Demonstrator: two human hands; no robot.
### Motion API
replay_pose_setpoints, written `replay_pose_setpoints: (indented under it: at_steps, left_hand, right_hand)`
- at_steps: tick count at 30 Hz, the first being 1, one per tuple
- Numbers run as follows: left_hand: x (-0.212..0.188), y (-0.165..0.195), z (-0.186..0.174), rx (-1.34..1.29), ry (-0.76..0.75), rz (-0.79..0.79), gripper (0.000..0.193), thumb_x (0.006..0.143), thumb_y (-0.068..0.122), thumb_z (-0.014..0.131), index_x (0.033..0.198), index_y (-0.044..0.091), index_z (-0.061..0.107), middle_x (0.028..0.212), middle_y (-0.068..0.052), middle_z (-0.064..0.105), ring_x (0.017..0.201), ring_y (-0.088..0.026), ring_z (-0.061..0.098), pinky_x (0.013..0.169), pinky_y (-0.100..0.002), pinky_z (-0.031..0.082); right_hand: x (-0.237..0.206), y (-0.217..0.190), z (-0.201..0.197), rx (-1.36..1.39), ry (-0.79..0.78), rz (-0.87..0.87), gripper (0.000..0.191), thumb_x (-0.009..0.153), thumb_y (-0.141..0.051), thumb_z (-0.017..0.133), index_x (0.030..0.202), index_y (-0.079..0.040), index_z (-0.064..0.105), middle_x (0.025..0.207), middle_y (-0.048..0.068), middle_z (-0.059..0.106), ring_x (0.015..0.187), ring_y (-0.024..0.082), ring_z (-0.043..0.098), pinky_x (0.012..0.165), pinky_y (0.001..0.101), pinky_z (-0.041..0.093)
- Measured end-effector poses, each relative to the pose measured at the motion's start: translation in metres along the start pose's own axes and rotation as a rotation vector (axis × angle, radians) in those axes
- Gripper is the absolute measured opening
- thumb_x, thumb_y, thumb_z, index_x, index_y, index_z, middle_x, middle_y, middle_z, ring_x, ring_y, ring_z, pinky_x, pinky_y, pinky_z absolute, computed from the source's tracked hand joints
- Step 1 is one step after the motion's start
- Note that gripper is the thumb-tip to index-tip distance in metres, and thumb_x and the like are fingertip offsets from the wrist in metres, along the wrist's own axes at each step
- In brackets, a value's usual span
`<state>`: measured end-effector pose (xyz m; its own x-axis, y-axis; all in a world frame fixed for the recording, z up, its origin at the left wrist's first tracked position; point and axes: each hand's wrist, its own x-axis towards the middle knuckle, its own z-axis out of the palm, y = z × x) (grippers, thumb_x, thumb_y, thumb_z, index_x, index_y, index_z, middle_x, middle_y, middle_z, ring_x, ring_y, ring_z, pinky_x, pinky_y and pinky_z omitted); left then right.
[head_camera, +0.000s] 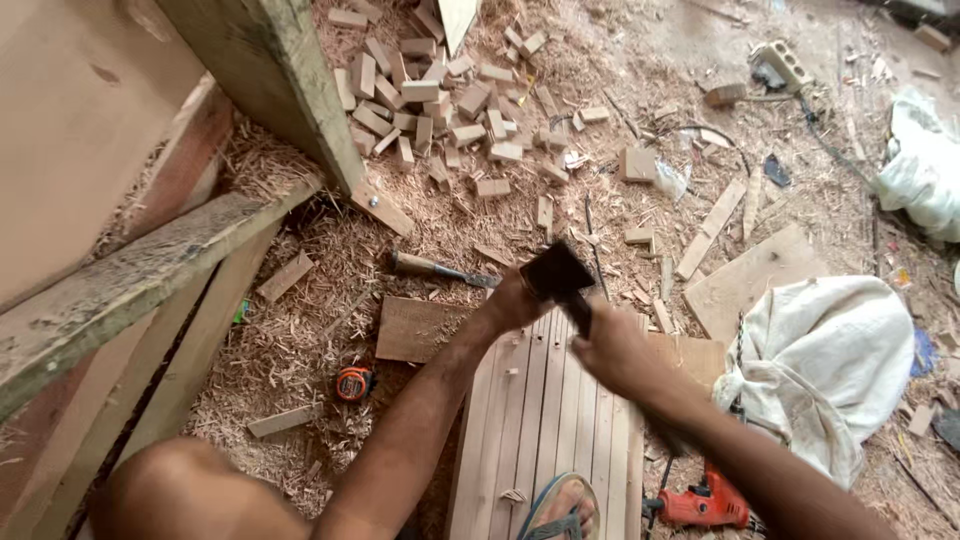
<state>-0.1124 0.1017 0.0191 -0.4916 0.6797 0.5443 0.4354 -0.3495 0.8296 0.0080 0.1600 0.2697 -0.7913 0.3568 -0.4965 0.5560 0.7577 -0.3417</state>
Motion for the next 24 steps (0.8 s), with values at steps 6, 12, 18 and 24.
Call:
replay_pose_setpoints:
  at_steps: [6,12,18,24]
  left_hand:
    - [0.003,0.002,-0.003,0.150,0.024,-0.066,0.030,0.100,0.019,0.070,0.071,0.013,0.062,0.067,-0.004,0.067,0.058,-0.013,0.067,0.051,-0.024,0.060]
    - [-0.002,-0.013,0.005,0.163,-0.045,-0.258,0.040,0.103,0.016,0.067,0.066,0.009,0.054,0.061,-0.003,0.057,0.051,-0.013,0.059,0.043,-0.028,0.059]
    - [-0.001,-0.012,0.002,0.172,0.018,0.246,0.017,0.110,0.016,0.062,0.093,0.011,0.064,0.086,0.004,0.062,0.074,-0.007,0.063,0.060,-0.022,0.059]
    - [0.004,-0.010,0.002,0.042,-0.072,-0.202,0.052,0.103,0.010,0.065,0.057,0.017,0.043,0.053,0.001,0.042,0.046,-0.008,0.044,0.037,-0.030,0.046]
  right_hand:
    - [-0.038,0.013,-0.020,0.246,0.200,0.017,0.040,0.093,-0.012,0.066,0.127,0.004,0.052,0.069,0.014,0.068,0.056,0.023,0.068,0.049,0.0362,0.056]
    - [-0.035,0.005,0.001,0.830,0.862,-0.574,0.036,0.098,-0.009,0.062,0.123,0.011,0.045,0.076,0.013,0.060,0.061,0.018,0.063,0.051,0.0336,0.055]
    - [-0.011,0.015,0.055,0.346,-0.060,0.174,0.054,0.088,-0.008,0.066,0.138,-0.006,0.047,0.075,0.014,0.068,0.051,0.023,0.063,0.044,0.0366,0.055]
    - [-0.074,0.007,-0.003,0.821,0.787,-0.374,0.024,0.100,-0.009,0.062,0.080,0.004,0.061,0.065,0.010,0.063,0.051,0.017,0.062,0.050,0.0347,0.055]
